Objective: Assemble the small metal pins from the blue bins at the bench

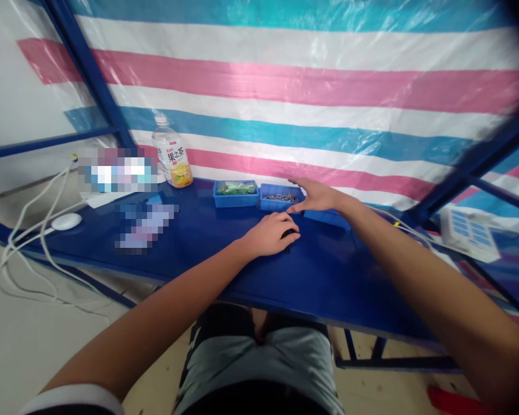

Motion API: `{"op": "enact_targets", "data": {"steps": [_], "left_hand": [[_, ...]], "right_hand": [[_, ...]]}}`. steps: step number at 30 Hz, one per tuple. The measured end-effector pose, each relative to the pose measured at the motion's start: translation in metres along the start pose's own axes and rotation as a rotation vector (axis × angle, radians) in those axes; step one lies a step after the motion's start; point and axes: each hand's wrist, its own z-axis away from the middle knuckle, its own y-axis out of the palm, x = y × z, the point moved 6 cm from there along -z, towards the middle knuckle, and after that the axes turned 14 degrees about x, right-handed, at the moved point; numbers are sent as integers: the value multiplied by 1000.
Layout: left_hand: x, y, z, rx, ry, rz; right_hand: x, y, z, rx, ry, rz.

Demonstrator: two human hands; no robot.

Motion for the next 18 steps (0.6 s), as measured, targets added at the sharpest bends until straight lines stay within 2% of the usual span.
{"op": "enact_targets", "data": {"steps": [5,8,13,18], "left_hand": [[-10,4,10,18,8,-50],[-8,6,6,22,7,-63],[4,8,-5,12,-16,-52],[9,4,-5,12,7,-25]], "right_hand": [[-7,6,-11,1,20,-6],[-9,8,-10,-49,-12,-44],[-4,5,2,-209,-56,-163],[8,-21,26,-405,0,-330]]}}
